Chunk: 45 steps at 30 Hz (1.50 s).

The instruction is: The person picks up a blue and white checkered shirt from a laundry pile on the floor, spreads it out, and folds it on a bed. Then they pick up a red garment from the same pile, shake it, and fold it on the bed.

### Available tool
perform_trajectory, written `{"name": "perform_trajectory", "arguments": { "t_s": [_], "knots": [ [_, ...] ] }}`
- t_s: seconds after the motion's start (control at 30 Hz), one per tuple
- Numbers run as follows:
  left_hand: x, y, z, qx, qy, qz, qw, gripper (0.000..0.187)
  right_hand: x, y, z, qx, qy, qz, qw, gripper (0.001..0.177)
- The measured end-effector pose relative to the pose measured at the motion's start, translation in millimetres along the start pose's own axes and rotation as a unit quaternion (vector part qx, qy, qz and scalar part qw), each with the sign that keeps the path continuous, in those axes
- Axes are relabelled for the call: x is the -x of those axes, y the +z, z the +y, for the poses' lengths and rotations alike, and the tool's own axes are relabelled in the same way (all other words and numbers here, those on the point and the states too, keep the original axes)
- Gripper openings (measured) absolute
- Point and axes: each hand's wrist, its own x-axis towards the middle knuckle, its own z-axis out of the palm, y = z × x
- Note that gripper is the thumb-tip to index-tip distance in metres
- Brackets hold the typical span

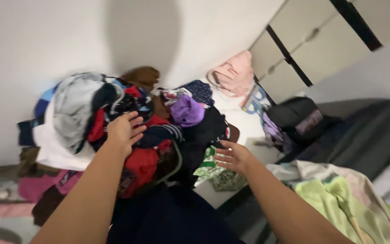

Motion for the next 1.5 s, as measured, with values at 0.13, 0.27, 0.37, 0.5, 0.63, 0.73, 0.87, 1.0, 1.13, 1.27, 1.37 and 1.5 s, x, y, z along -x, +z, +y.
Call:
{"name": "perform_trajectory", "arguments": {
  "t_s": [0.13, 0.27, 0.37, 0.5, 0.63, 0.73, 0.87, 1.0, 1.13, 1.27, 1.37, 1.5],
  "knots": [
    [4, -50, -4, 0.018, -0.004, 0.020, 1.000, 0.034, 9, 69, 6, 0.103, -0.003, -0.019, 0.995, 0.049],
    [9, -115, 0, 0.036, -0.004, 0.058, 0.998, 0.033, 13, 144, 15, 0.142, -0.001, -0.047, 0.989, 0.051],
    [11, -163, 7, 0.048, -0.017, 0.091, 0.995, 0.032, 12, 195, 22, 0.203, -0.037, -0.085, 0.975, 0.053],
    [7, -214, 22, 0.057, -0.006, 0.110, 0.992, 0.034, -4, 258, 32, 0.274, -0.041, -0.107, 0.955, 0.052],
    [1, -245, 40, 0.045, 0.004, 0.101, 0.994, 0.037, -18, 308, 34, 0.333, -0.057, -0.088, 0.937, 0.049],
    [-7, -256, 50, 0.052, 0.007, 0.081, 0.995, 0.038, -26, 341, 32, 0.391, -0.074, -0.081, 0.914, 0.047],
    [-12, -263, 59, 0.065, 0.015, 0.076, 0.995, 0.038, -30, 372, 24, 0.416, -0.089, -0.087, 0.901, 0.044],
    [-9, -273, 69, 0.051, 0.022, 0.092, 0.994, 0.035, -39, 395, 12, 0.454, -0.136, -0.108, 0.874, 0.041],
    [-6, -296, 71, 0.054, 0.020, 0.121, 0.991, 0.036, -51, 403, 9, 0.483, -0.169, -0.123, 0.851, 0.034],
    [-5, -315, 57, 0.066, 0.018, 0.132, 0.989, 0.037, -56, 395, 16, 0.454, -0.124, -0.128, 0.873, 0.032],
    [-5, -312, 44, 0.076, -0.005, 0.105, 0.991, 0.036, -57, 364, 30, 0.378, -0.067, -0.054, 0.922, 0.032],
    [-6, -288, 25, 0.034, -0.014, 0.073, 0.997, 0.036, -60, 297, 46, 0.279, -0.042, -0.020, 0.959, 0.035]
  ]
}}
